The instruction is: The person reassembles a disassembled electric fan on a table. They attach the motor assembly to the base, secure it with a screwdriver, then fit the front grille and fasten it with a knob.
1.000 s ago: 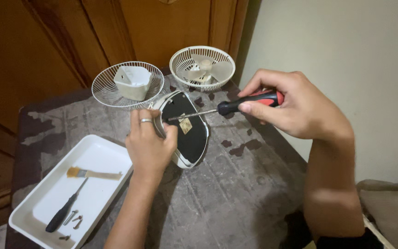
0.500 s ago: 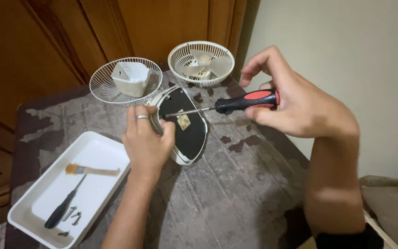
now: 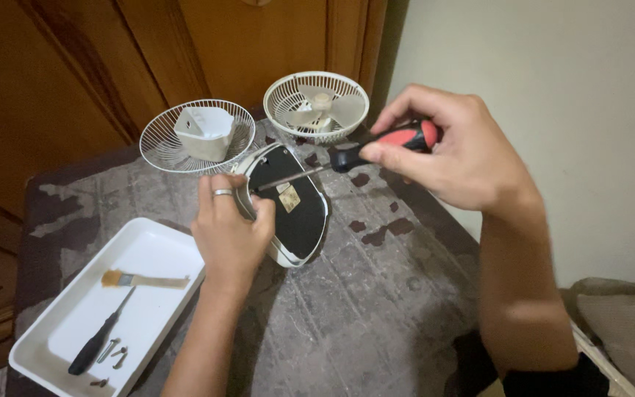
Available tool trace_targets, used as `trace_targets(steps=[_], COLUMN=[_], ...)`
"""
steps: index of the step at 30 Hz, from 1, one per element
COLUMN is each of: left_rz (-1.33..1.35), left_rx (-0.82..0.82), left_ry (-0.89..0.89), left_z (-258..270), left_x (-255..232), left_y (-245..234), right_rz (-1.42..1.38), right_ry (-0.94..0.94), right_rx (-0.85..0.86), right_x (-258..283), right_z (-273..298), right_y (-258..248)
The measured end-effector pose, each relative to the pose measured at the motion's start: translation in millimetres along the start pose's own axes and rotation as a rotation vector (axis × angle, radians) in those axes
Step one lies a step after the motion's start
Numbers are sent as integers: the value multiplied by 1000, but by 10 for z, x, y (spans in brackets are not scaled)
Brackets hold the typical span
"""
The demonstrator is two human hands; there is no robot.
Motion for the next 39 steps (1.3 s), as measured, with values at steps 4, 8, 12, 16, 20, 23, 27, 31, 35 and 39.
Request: trace_targets(steps=[4,8,12,16,20,23,27,31,35,39], left_rz=[-13,0,11,-11,-16,-7,-22,-8,-11,3], left_rx=[-16,-19,13,-12,-22,-14,-24,-18,-15,-19], left_ry=[10,10,-13,8,9,-1,16,5,2,7], left_z=[48,8,14,40,24,19,26,26,14,15], left_x=[2,-26,11,0,-1,2,-13,-10,-21,-24], left_y=[-17,-36,-1,-5,-13,-7,-16,-16,-23,-31], right_rz=[-124,-181,-92,-168,-87,-58,-39,-153,-84,-51], right_ry=[28,-36,-175,27,26,66,136,-102,-81,-134], right_rx=[-10,40,100,170,176,158,158,186,159,177], right_x=[-44,69,186,-24,-19,-62,-148,113,101,131], right_z=[7,-21,-5,32,0,-6,13,41,38,12], right_y=[62,77,73,140,150,139,149,142,105,125])
Point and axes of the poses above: each hand's wrist, its own z-axis away from the middle knuckle, its own y-axis out of the palm, x = y × z, the point moved 10 cm from there along -z, towards the middle knuckle, and after that the axes turned 7 degrees about -z, right-handed, at the moved point
